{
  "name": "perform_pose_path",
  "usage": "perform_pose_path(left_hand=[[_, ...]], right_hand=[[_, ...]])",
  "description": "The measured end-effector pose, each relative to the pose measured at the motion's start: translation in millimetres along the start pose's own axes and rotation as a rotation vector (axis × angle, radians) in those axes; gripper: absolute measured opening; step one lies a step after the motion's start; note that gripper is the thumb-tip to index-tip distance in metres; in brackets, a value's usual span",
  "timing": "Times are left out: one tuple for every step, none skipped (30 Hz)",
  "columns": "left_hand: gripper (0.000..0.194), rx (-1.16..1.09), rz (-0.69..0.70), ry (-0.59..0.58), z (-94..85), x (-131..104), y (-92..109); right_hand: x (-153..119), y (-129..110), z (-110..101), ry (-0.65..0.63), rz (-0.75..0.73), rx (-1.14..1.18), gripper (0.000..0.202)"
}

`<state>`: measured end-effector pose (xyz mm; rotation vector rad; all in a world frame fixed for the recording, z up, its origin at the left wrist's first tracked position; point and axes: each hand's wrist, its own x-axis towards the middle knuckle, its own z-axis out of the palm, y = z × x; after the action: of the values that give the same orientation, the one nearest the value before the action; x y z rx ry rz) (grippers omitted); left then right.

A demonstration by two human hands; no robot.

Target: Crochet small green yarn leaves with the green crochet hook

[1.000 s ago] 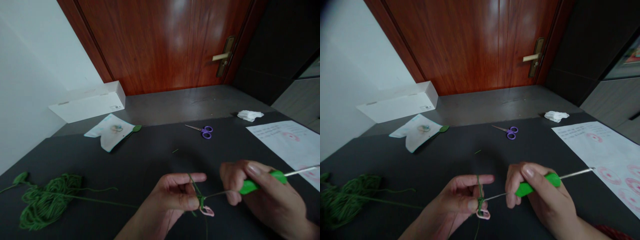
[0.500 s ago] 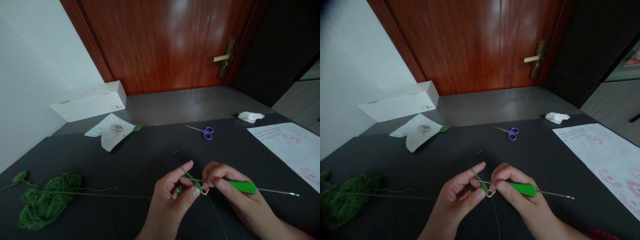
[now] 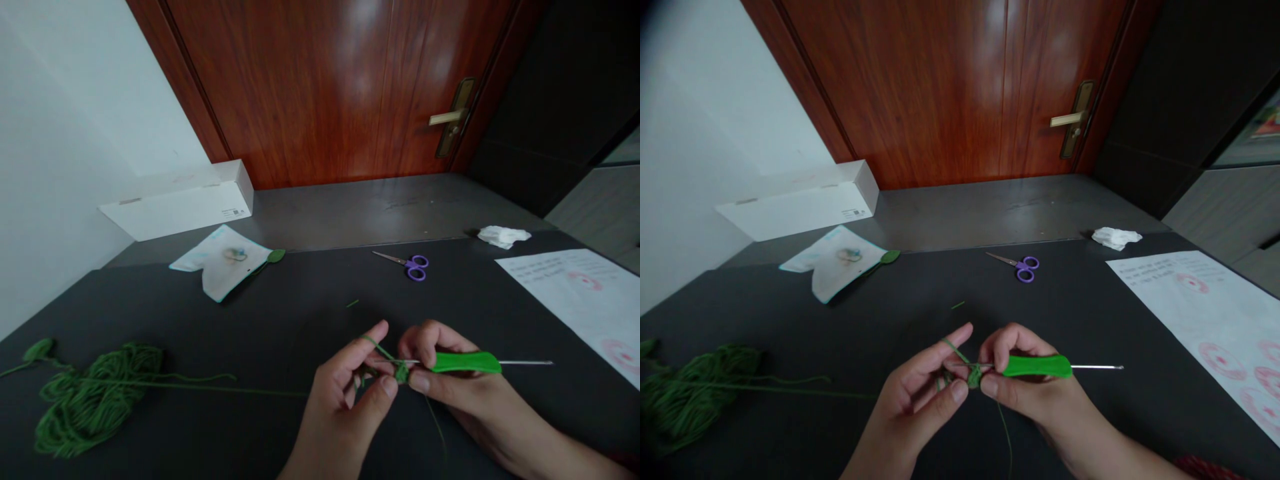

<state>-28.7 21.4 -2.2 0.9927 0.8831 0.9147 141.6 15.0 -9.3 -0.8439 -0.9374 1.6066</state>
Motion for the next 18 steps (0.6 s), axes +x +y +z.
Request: perform_pose_path(left_hand=[[0.046,-0.009,-0.004,0.007,0.2,-0.3,0.7],[0.045,-0.012,-0.006,0.021,0.3,-0.4,1.4],[0.044,-0.012,-0.008,0.031,0.4,-0.5,2.0],[0.044,-0.015,-0.01,0.041,0.4,-0.4,2.4],[0.043,-0.018,-0.014,0.043,0.4,-0.1,2.6],[0.042,-0.024,-0.017,0.04,0.4,0.3,2.7],[0.042,-0.032,-0.018,0.037,0.5,0.7,2.8],[0.042,-0.037,-0.02,0.032,0.5,1.0,2.8],[0.042,-0.041,-0.022,0.029,0.6,1.3,3.0],[0.042,-0.046,-0.022,0.032,0.8,1.4,3.4],[0.042,-0.054,-0.023,0.033,1.0,1.3,4.0],[0.041,-0.067,-0.028,0.037,1.2,1.2,4.9],[0.041,-0.081,-0.039,0.039,1.5,0.9,5.8],[0.041,-0.093,-0.052,0.037,1.7,0.6,6.8],[0.04,-0.103,-0.064,0.036,1.9,0.5,7.5],[0.04,-0.103,-0.071,0.031,2.1,0.4,8.0],[0.041,-0.097,-0.069,0.026,2.2,0.5,8.1],[0.042,-0.083,-0.059,0.02,2.2,0.8,7.9]], right_hand=[[-0.3,0.0,0.3,-0.005,0.029,0.046,0.021],[-0.6,0.0,0.4,-0.009,0.053,0.083,0.021],[-0.9,0.0,0.6,-0.015,0.073,0.113,0.021],[-1.1,-0.1,0.7,-0.019,0.09,0.141,0.022],[-1.2,-0.2,0.8,-0.02,0.104,0.166,0.022],[-1.4,-0.4,0.9,-0.021,0.115,0.187,0.022],[-1.5,-0.7,1.0,-0.024,0.121,0.206,0.022],[-1.6,-0.9,1.1,-0.028,0.125,0.22,0.022],[-1.6,-1.2,1.2,-0.031,0.126,0.23,0.022],[-1.6,-1.4,1.3,-0.034,0.125,0.236,0.022],[-1.4,-1.5,1.4,-0.035,0.124,0.235,0.022],[-1.3,-1.5,1.6,-0.036,0.121,0.23,0.022],[-1.1,-1.5,1.8,-0.038,0.116,0.222,0.022],[-0.8,-1.4,2.0,-0.041,0.111,0.211,0.022],[-0.7,-1.3,2.1,-0.04,0.103,0.198,0.022],[-0.7,-1.2,2.3,-0.037,0.097,0.185,0.022],[-0.7,-1.0,2.4,-0.032,0.09,0.171,0.022],[-0.9,-0.7,2.5,-0.027,0.081,0.157,0.022]])
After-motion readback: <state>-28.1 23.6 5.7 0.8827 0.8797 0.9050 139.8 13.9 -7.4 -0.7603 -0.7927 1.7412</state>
